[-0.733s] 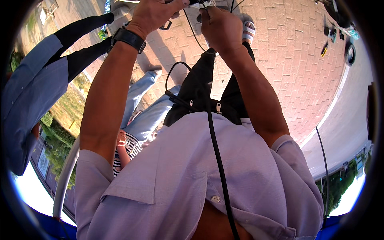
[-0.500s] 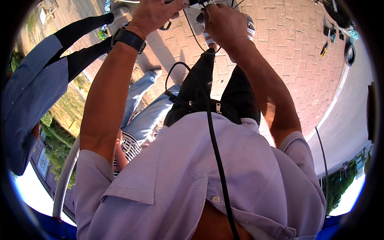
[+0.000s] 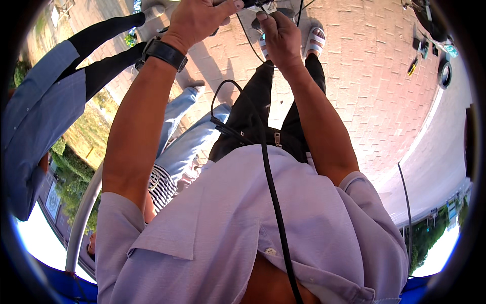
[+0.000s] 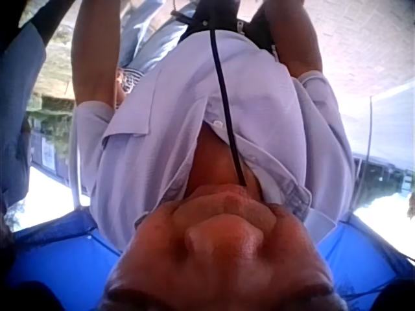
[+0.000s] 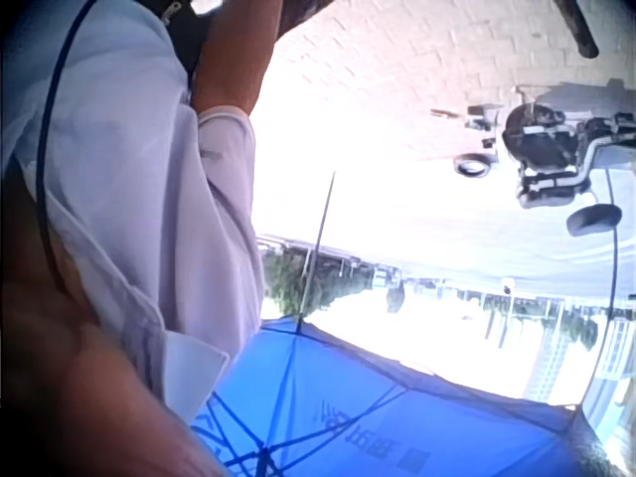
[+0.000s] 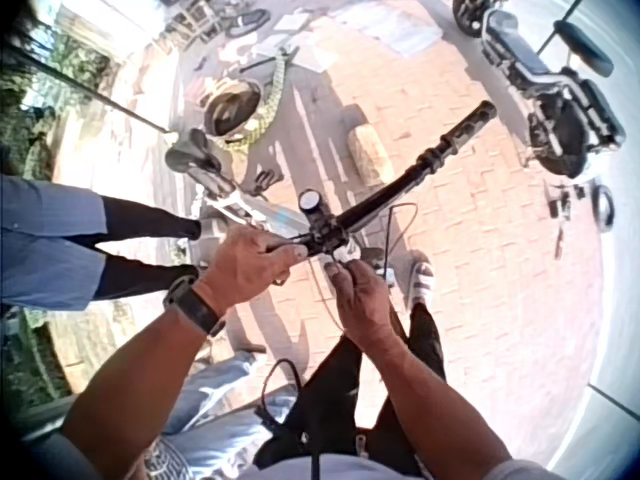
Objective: The person adjusts the bicycle's handlebar and brake cable using a screwdriver. They then walk to a cluttered workbench, retrieve a small tool, and return to the bicycle to continue adjustments on the handlebar area.
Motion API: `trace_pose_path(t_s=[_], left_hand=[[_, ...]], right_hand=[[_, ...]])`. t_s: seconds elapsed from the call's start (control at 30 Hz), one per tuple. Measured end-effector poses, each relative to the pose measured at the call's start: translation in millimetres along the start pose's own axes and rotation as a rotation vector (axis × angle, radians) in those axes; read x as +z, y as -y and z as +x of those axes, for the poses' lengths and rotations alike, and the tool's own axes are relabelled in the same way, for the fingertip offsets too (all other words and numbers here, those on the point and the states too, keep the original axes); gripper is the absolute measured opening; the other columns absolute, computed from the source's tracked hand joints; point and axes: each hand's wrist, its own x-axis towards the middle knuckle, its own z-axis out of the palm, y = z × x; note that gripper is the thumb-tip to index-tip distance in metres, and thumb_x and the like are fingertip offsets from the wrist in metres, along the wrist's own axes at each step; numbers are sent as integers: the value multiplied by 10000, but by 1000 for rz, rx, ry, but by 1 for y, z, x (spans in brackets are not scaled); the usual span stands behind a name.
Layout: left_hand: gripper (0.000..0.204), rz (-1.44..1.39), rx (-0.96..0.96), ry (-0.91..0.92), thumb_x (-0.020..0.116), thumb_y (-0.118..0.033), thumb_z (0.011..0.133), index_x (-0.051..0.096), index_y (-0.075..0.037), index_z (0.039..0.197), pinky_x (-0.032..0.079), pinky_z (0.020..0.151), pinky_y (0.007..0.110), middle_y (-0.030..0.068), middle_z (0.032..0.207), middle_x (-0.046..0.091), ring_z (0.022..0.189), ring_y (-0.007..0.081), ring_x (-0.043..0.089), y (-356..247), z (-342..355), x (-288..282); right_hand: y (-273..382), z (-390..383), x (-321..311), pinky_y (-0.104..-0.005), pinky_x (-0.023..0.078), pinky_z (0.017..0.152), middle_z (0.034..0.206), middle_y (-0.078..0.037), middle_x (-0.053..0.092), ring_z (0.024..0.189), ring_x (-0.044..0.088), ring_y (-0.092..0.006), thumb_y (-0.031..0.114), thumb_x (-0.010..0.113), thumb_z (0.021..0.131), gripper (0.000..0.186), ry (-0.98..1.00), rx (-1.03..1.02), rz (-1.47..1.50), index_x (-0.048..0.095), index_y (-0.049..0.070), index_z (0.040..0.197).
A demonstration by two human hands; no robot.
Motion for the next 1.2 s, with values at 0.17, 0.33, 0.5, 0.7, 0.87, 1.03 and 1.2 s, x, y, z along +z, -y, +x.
trace_pose_path(t_s=[0.17, 0.33, 0.5, 0.7, 0.87, 1.03, 1.2], left_hand=[[341, -9, 28, -12, 694, -351, 953, 742, -21, 881, 438, 603, 249, -11, 643, 605, 614, 56, 518, 5, 0, 1], [328, -29, 28, 16, 686, -346, 961, 758, -26, 981, 447, 618, 240, -8, 654, 603, 642, 52, 542, 9, 1, 1], [341, -18, 28, 6, 683, -352, 963, 765, -25, 1012, 459, 628, 242, -10, 659, 607, 654, 57, 557, 4, 1, 1], [375, -26, -7, 12, 687, -371, 957, 761, -6, 1000, 481, 645, 244, 3, 672, 625, 663, 63, 582, 5, 4, 0], [401, 23, -2, -12, 682, -393, 958, 754, 2, 960, 490, 649, 243, 9, 675, 646, 661, 68, 590, -3, 0, 2], [367, -16, 0, -3, 693, -358, 956, 751, 4, 963, 486, 633, 250, 10, 670, 641, 657, 69, 587, 9, 0, 3], [358, 8, 33, -10, 683, -356, 962, 752, -4, 959, 485, 630, 253, 11, 670, 642, 654, 70, 587, 7, -1, 3]], right_hand=[[0, -7, 15, -391, 430, 599, 651, -123, 548, 610, 507, -269, 397, 644, 985, 457, -122, 57, 166, 591, -5, 773], [15, -18, 39, -291, 365, 621, 687, 7, 481, 666, 431, -118, 428, 633, 1000, 474, -169, 253, 723, 578, 29, 750], [36, -19, 48, -309, 321, 634, 681, 42, 381, 628, 307, -107, 393, 535, 1053, 415, -155, 502, 1134, 475, 131, 737], [56, -15, 48, -343, 349, 662, 673, 1, 375, 630, 323, -151, 395, 472, 1071, 422, -164, 677, 1464, 467, 119, 753], [52, -15, 39, -331, 407, 655, 705, -34, 496, 654, 456, -152, 361, 491, 1062, 420, -139, 540, 1222, 531, 53, 779], [43, -17, 48, -293, 441, 606, 704, -57, 576, 650, 528, -134, 308, 515, 1058, 395, -155, 360, 1006, 603, 4, 822], [17, -22, 38, -320, 483, 686, 756, -39, 534, 685, 483, -104, 297, 523, 1068, 350, -33, 191, 578, 595, -3, 904]])
